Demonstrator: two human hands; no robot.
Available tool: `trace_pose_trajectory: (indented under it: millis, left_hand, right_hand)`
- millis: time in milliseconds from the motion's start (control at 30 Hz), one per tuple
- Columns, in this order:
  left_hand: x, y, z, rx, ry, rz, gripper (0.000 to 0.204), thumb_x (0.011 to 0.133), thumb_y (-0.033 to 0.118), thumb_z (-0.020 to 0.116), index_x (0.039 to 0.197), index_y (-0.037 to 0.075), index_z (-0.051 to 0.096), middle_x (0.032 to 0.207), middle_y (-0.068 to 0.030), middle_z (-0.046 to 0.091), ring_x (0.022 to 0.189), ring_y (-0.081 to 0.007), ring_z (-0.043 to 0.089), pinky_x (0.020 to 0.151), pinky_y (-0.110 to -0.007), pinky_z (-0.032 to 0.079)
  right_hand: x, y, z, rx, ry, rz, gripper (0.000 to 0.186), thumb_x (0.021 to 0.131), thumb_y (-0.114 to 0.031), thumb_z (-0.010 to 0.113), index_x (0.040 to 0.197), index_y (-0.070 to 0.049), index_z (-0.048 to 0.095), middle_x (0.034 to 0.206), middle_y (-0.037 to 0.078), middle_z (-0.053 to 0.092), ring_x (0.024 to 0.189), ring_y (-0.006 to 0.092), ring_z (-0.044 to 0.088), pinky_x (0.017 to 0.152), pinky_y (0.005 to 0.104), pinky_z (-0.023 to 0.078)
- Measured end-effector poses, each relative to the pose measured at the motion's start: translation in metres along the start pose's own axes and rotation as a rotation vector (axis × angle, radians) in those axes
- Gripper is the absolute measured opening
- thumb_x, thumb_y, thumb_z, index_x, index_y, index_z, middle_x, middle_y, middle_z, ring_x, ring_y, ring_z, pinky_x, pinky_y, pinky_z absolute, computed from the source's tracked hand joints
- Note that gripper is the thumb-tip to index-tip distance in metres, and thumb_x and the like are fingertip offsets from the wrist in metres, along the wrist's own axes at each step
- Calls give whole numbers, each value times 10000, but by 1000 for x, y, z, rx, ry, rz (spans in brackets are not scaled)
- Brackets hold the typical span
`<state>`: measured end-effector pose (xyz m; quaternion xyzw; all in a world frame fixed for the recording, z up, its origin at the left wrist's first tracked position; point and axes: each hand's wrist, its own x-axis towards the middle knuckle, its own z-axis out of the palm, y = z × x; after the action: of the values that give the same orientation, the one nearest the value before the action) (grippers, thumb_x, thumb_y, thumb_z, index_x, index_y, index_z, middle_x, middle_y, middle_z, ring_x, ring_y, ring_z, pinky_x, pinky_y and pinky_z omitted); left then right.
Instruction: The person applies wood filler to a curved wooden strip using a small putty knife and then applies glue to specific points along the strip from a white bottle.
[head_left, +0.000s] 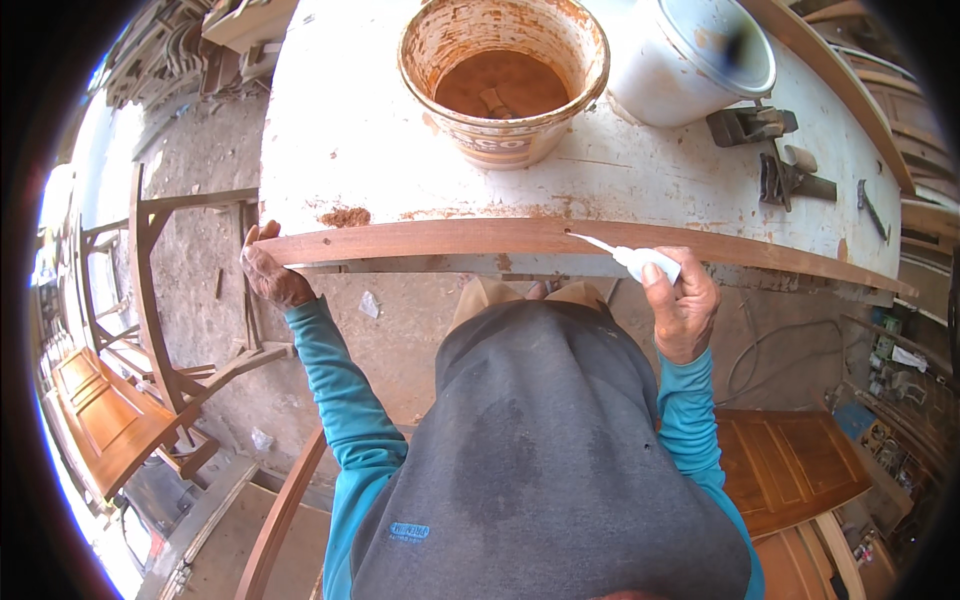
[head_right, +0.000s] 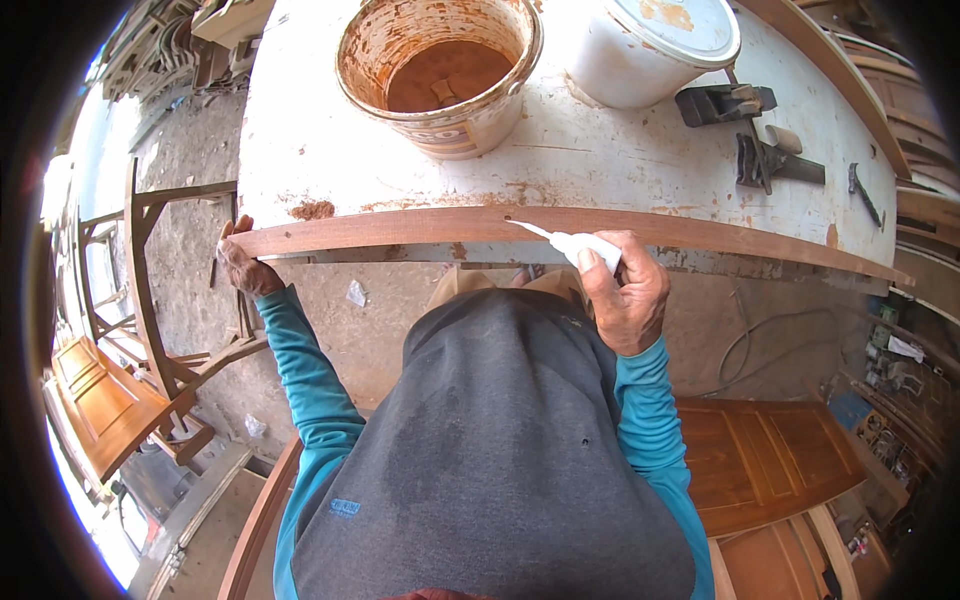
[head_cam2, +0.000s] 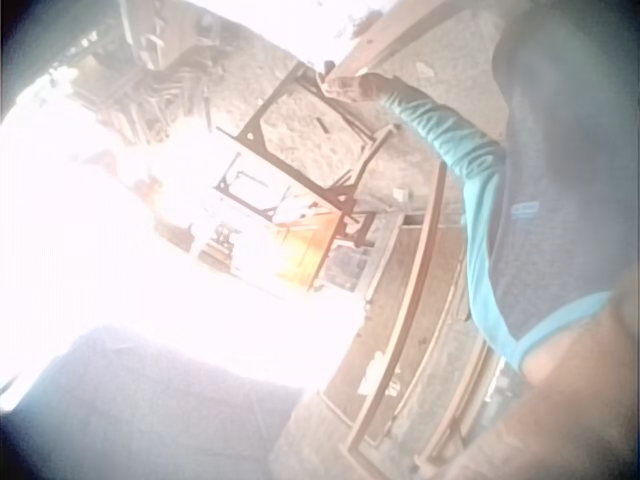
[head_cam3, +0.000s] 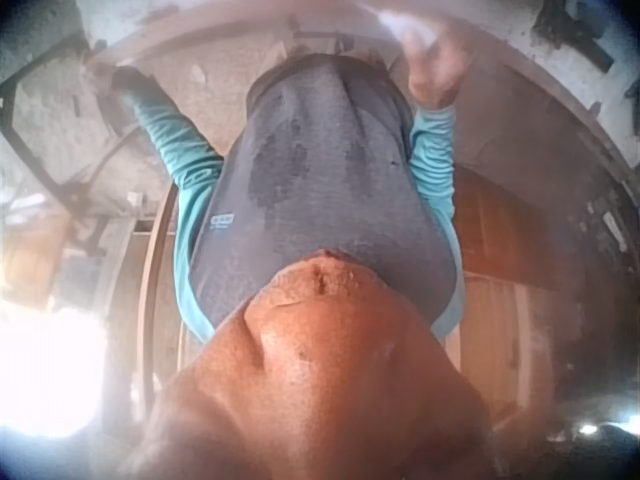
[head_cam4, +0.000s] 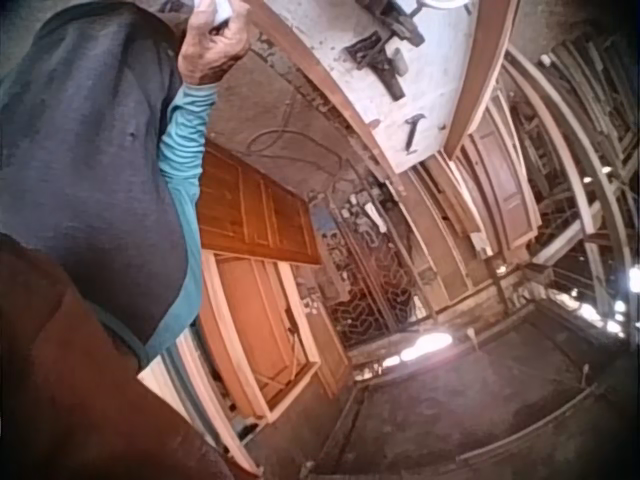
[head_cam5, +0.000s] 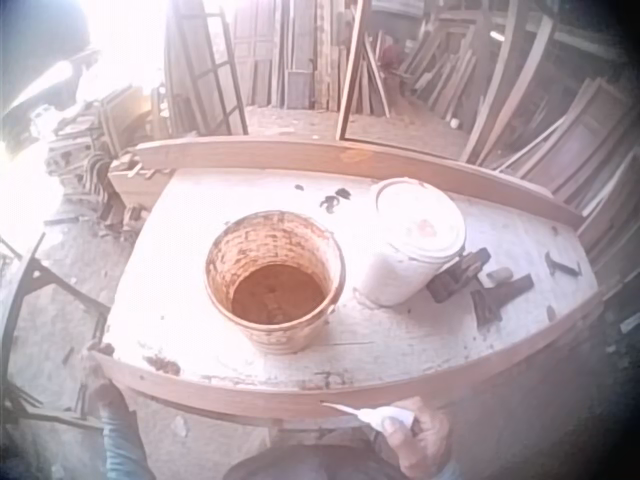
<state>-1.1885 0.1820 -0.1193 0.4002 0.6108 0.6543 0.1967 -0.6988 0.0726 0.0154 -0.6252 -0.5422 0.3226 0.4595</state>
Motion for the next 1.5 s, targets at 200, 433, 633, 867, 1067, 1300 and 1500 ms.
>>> trace_pose_trajectory:
  millis: [200,433,633,867,1067,1300,1500]
  left_hand:
    - [1,-2,-1,-2,-1,9,579,1128,472,390,1384,-33,513,1239,-224,695,1197,-327,658,1064,-463,518]
    - [0,-4,0,-18,-2,21,596,1124,495,388,1378,-28,517,1236,-222,695,1193,-326,661,1061,-467,521]
    - [1,-4,-2,18,-4,18,609,1126,503,364,1377,-32,514,1227,-214,700,1208,-326,651,1057,-449,524]
    - [-21,22,11,142,106,-62,743,1110,578,326,1523,-34,406,1376,-257,612,1289,-337,601,1145,-483,473]
    - [-80,-6,-8,379,343,-88,582,1129,469,392,1422,-20,511,1295,-194,637,1188,-287,620,1044,-443,497]
    - [-162,69,29,432,126,11,288,1098,201,534,1297,1,592,1177,-138,650,1120,-215,615,977,-368,518]
    - [-186,130,71,641,-235,533,399,978,140,704,1346,29,595,1263,-157,656,1210,-302,611,1051,-441,503]
  right_hand:
    - [-1,2,0,-27,5,-8,248,992,-206,681,1085,24,696,831,65,701,731,96,612,644,278,498]
    - [0,-2,-1,-14,10,6,243,994,-195,672,1071,34,695,894,63,715,779,101,622,681,279,507]
    - [0,6,-11,208,34,128,219,1004,-176,635,1059,30,687,857,32,664,687,52,542,602,221,444]
    - [-12,18,-22,506,51,258,194,994,-159,623,1069,12,676,798,14,604,597,25,435,508,196,347]
    - [-27,37,-51,551,67,311,192,993,-154,631,1064,21,664,820,25,621,620,34,461,515,205,365]
    - [-8,35,-66,493,25,254,229,990,-176,637,1114,13,667,836,30,619,619,44,470,530,204,398]
    - [18,19,-48,330,-89,75,221,987,-136,668,1104,51,672,818,29,669,709,38,535,627,212,437]
